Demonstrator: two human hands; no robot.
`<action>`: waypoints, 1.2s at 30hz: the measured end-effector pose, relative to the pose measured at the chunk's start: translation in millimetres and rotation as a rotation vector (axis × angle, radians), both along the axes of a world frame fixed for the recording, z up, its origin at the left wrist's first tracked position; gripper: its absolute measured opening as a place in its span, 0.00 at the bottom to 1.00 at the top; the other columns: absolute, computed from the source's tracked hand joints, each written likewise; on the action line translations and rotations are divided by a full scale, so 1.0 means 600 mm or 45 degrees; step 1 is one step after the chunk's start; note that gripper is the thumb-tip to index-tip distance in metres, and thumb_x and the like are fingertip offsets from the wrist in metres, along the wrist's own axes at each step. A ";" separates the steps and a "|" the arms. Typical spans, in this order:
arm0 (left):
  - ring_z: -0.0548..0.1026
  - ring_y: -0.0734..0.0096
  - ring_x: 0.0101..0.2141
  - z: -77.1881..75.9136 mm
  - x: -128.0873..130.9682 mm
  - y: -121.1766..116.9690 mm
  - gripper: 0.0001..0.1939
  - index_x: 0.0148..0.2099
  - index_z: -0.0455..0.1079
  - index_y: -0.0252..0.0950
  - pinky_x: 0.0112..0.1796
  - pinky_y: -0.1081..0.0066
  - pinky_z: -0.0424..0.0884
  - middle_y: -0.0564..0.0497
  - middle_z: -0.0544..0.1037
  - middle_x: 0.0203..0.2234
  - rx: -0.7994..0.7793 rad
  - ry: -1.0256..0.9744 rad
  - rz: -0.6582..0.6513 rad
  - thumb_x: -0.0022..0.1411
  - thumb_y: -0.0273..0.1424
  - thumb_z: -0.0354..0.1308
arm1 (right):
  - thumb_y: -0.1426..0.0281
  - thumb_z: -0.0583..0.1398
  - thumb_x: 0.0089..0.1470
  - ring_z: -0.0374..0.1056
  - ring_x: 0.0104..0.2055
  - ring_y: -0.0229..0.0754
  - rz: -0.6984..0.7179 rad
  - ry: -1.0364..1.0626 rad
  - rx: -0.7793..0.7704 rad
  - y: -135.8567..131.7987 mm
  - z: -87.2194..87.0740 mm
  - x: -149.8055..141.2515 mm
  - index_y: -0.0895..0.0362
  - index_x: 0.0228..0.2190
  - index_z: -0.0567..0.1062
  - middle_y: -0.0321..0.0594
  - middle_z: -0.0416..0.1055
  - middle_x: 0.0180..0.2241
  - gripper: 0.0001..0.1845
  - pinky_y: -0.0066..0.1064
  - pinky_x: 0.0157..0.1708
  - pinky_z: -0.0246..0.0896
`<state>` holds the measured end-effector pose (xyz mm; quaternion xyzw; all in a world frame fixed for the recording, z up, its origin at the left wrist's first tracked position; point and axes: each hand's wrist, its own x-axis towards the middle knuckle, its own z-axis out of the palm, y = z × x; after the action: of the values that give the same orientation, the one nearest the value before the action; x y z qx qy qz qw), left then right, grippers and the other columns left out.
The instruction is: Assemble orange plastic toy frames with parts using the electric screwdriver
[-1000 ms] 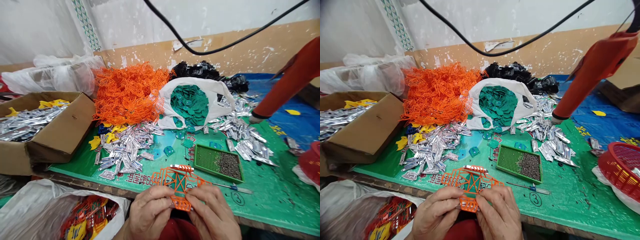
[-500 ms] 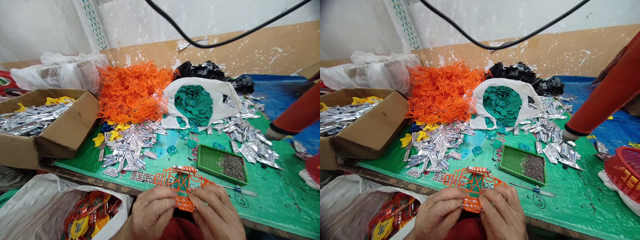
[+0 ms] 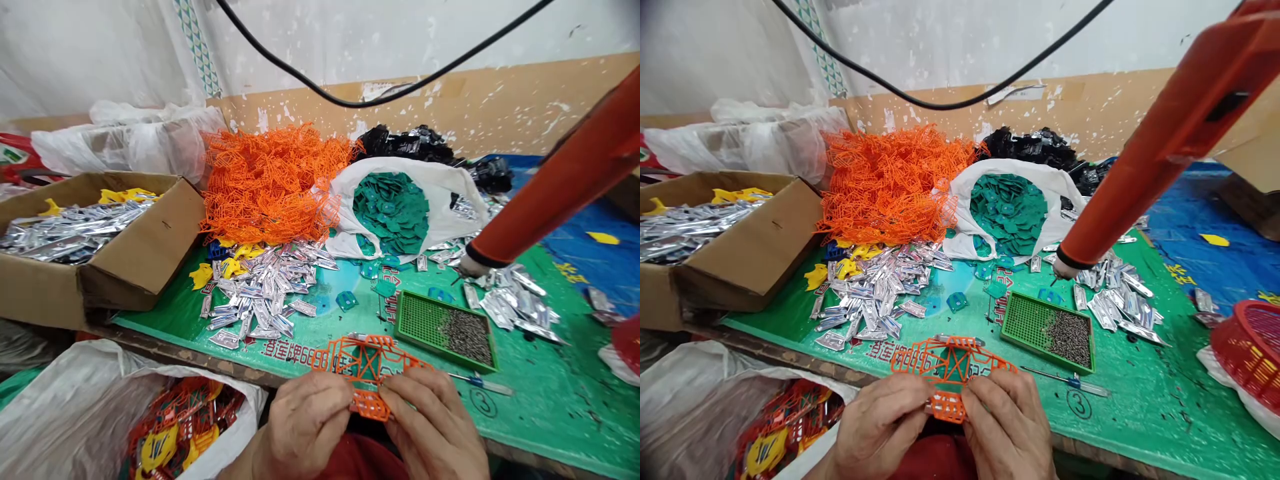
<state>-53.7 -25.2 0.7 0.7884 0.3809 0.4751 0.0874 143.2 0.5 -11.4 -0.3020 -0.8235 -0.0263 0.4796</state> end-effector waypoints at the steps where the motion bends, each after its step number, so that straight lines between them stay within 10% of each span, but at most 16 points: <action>1: 0.80 0.74 0.33 -0.001 0.001 0.001 0.11 0.46 0.69 0.33 0.39 0.78 0.76 0.48 0.81 0.32 0.003 0.024 0.011 0.63 0.18 0.54 | 0.79 0.58 0.57 0.67 0.35 0.43 -0.005 0.010 -0.006 0.000 -0.001 -0.001 0.60 0.35 0.76 0.43 0.78 0.31 0.07 0.37 0.34 0.61; 16: 0.72 0.68 0.32 0.043 0.001 0.018 0.10 0.33 0.70 0.36 0.34 0.71 0.71 0.49 0.73 0.29 -0.525 0.366 -0.209 0.63 0.20 0.51 | 0.73 0.55 0.63 0.62 0.31 0.39 0.255 0.031 -0.494 0.003 0.002 -0.014 0.57 0.29 0.71 0.36 0.70 0.26 0.10 0.34 0.33 0.53; 23: 0.68 0.72 0.28 0.028 0.008 0.041 0.09 0.28 0.70 0.36 0.30 0.75 0.64 0.54 0.71 0.24 -0.924 0.081 -0.223 0.60 0.23 0.54 | 0.65 0.54 0.64 0.63 0.31 0.37 0.332 -0.104 -0.846 0.032 0.015 -0.011 0.56 0.25 0.68 0.34 0.67 0.25 0.16 0.31 0.33 0.58; 36: 0.57 0.77 0.24 0.025 0.007 0.065 0.08 0.30 0.73 0.32 0.27 0.74 0.51 0.57 0.63 0.21 -1.802 -0.498 -0.319 0.51 0.33 0.60 | 0.79 0.56 0.59 0.68 0.34 0.35 0.409 0.028 -1.282 0.061 0.003 -0.009 0.55 0.31 0.73 0.33 0.71 0.31 0.09 0.26 0.33 0.64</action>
<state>-49.3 13.7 15.4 0.4824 0.4806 0.2343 0.6938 138.0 37.0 -9.9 -0.3652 -0.7649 0.4497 0.2818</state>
